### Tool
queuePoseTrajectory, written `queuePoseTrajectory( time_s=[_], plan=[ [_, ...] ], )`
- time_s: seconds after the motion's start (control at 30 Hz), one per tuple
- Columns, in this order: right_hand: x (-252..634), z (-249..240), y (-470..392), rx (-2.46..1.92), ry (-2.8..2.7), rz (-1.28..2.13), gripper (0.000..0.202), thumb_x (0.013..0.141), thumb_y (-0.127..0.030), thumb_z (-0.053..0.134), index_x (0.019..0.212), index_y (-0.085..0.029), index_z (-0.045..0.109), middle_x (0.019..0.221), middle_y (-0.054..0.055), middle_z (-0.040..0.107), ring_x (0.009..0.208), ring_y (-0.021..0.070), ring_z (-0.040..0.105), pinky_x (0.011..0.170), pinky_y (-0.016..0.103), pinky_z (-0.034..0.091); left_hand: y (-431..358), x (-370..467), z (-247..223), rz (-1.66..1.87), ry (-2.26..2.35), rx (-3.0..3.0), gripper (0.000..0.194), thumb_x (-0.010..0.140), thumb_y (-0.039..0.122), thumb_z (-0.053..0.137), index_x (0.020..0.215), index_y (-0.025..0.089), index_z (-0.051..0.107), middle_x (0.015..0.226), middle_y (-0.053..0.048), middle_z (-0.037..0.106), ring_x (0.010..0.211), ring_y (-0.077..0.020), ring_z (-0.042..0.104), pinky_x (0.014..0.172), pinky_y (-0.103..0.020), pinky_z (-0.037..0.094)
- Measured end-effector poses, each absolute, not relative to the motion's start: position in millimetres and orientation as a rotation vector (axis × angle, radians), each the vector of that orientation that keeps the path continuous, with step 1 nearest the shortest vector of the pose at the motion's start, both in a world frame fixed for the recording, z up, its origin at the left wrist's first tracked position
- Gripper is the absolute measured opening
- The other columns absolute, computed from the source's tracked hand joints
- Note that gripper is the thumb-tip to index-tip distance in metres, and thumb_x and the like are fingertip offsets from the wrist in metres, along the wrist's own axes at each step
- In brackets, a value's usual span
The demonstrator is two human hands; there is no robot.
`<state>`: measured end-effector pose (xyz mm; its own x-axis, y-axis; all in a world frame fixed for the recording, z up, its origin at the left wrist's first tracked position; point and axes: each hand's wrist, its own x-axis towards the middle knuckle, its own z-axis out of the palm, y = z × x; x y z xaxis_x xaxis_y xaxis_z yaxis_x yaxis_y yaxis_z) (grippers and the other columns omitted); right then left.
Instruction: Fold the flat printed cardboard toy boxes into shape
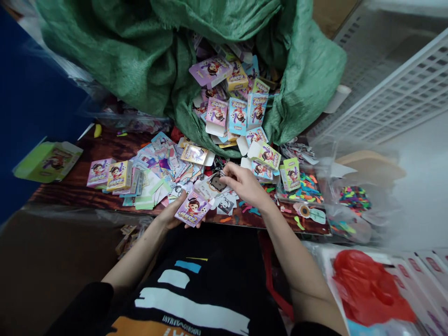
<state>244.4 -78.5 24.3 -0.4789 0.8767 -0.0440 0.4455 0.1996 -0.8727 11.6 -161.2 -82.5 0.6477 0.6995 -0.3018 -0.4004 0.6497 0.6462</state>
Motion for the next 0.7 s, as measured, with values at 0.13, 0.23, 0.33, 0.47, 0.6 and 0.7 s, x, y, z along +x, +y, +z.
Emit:
queuePoseTrajectory(
  time_s=[0.13, 0.23, 0.33, 0.47, 0.6, 0.7],
  plan=[
    [248, 32, -76, -1.25, -2.101, 1.245, 0.021, 0.086, -0.035, 0.058, 0.075, -0.022, 0.046, 0.068, -0.003, 0.044, 0.064, 0.013, 0.039, 0.06, 0.029, 0.029, -156, 10, -81, 0.591, 0.567, 0.613, 0.083, 0.086, 0.077, 0.045, 0.126, 0.006, 0.059, 0.086, -0.019, 0.076, 0.059, -0.0235, 0.072, 0.035, -0.02, 0.041],
    [254, 39, -73, -1.219, -2.153, 1.237, 0.024, 0.087, -0.036, 0.057, 0.073, -0.022, 0.044, 0.067, -0.004, 0.042, 0.064, 0.0129, 0.038, 0.06, 0.029, 0.027, -152, 7, -79, 0.575, 0.603, 0.638, 0.084, 0.089, 0.076, 0.041, 0.128, 0.003, 0.058, 0.088, -0.021, 0.076, 0.06, -0.0234, 0.072, 0.036, -0.02, 0.04],
    [259, 46, -68, -1.202, -2.194, 1.246, 0.024, 0.087, -0.034, 0.057, 0.072, -0.022, 0.043, 0.066, -0.004, 0.041, 0.062, 0.0124, 0.037, 0.059, 0.028, 0.027, -151, 5, -78, 0.558, 0.648, 0.67, 0.082, 0.088, 0.076, 0.043, 0.122, 0.003, 0.061, 0.086, -0.021, 0.076, 0.061, -0.0228, 0.072, 0.038, -0.02, 0.042],
    [249, 50, -68, -1.189, -2.4, 1.278, 0.023, 0.087, -0.028, 0.057, 0.07, -0.021, 0.043, 0.064, -0.004, 0.044, 0.061, 0.0127, 0.039, 0.061, 0.028, 0.026, -149, 11, -74, 0.512, 0.651, 0.741, 0.077, 0.083, 0.076, 0.052, 0.112, 0.006, 0.065, 0.085, -0.017, 0.076, 0.062, -0.0202, 0.072, 0.039, -0.019, 0.042],
    [229, 43, -80, -1.171, -2.417, 1.104, 0.022, 0.085, -0.023, 0.06, 0.07, -0.022, 0.044, 0.075, 0.0, 0.054, 0.074, 0.0172, 0.05, 0.07, 0.03, 0.035, -146, 20, -72, 0.515, 0.632, 0.722, 0.082, 0.078, 0.081, 0.053, 0.112, 0.008, 0.065, 0.085, -0.016, 0.076, 0.058, -0.0192, 0.069, 0.039, -0.02, 0.044],
    [223, 30, -95, -1.099, -2.234, 0.867, 0.016, 0.085, -0.026, 0.063, 0.077, -0.022, 0.049, 0.111, 0.009, 0.06, 0.107, 0.0257, 0.053, 0.091, 0.039, 0.04, -145, 23, -76, 0.577, 0.617, 0.654, 0.083, 0.079, 0.082, 0.05, 0.113, 0.008, 0.065, 0.084, -0.016, 0.076, 0.059, -0.0207, 0.069, 0.039, -0.021, 0.044]
  ],
)
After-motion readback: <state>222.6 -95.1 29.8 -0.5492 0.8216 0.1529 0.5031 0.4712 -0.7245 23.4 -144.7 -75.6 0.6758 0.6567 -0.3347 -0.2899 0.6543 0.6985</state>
